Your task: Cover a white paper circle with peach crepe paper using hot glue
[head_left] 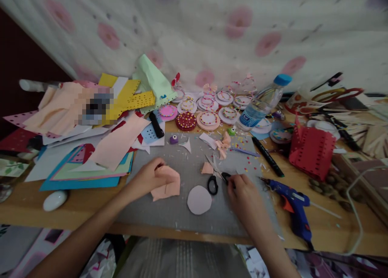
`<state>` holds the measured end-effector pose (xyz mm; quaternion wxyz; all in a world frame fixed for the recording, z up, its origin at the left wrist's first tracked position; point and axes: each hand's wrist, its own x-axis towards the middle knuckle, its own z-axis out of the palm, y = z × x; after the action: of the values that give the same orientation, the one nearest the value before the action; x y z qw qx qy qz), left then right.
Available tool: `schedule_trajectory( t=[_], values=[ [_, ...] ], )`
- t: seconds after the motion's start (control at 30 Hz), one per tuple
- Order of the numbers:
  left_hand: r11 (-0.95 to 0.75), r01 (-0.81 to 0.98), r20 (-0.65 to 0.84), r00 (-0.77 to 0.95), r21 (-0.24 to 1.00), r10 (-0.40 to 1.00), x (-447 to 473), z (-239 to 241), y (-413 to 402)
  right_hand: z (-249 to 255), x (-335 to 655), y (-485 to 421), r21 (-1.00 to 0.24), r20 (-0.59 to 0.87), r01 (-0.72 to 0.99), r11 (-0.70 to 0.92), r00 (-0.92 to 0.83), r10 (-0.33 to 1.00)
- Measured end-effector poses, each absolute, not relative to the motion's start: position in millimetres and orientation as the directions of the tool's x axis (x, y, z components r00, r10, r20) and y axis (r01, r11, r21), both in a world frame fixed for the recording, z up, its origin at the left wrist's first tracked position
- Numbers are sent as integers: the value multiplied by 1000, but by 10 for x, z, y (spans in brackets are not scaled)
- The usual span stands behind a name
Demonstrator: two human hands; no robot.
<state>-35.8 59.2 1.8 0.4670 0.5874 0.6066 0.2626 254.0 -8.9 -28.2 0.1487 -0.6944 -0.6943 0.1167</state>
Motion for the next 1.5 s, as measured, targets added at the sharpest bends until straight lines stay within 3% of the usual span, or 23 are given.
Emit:
schedule_trajectory(
  t=[0.07,0.2,0.47,0.73,0.87,1.0,1.1,1.23,1.37,1.5],
  values=[
    [313,306,-350,74,899,934,-393,32,547,-278,2513,-87,-339,57,941,-1,21,998],
    [417,75,-419,12,906,908,-422,-5,388,-278,2437,-64,-259,28,965,-47,56,998],
    [521,-325,-529,69,789,846,-258,-40,11,-337,2494,-90,-321,10,946,-52,58,998],
    [436,-370,-448,57,820,892,-230,32,-58,-278,2382,-87,-228,-62,961,-155,144,988],
    [494,-445,-473,167,747,865,-278,67,-55,-239,2459,-111,-228,-86,954,-195,180,980],
    [543,-483,-515,205,687,833,-247,41,-65,-142,2654,-171,-350,-107,890,-292,272,956],
    [557,-421,-519,213,716,828,-173,34,-66,-40,2760,-237,-536,-84,775,-337,348,934],
    [527,-384,-495,188,758,848,-94,71,-66,53,2704,-334,-772,-15,580,-262,395,918],
    [396,-278,-370,140,875,918,-77,76,-99,92,2398,-368,-906,-113,354,-230,320,941],
    [202,-2,-202,44,979,978,-26,87,-176,163,1994,-286,-965,-245,70,-253,109,963]
  ],
)
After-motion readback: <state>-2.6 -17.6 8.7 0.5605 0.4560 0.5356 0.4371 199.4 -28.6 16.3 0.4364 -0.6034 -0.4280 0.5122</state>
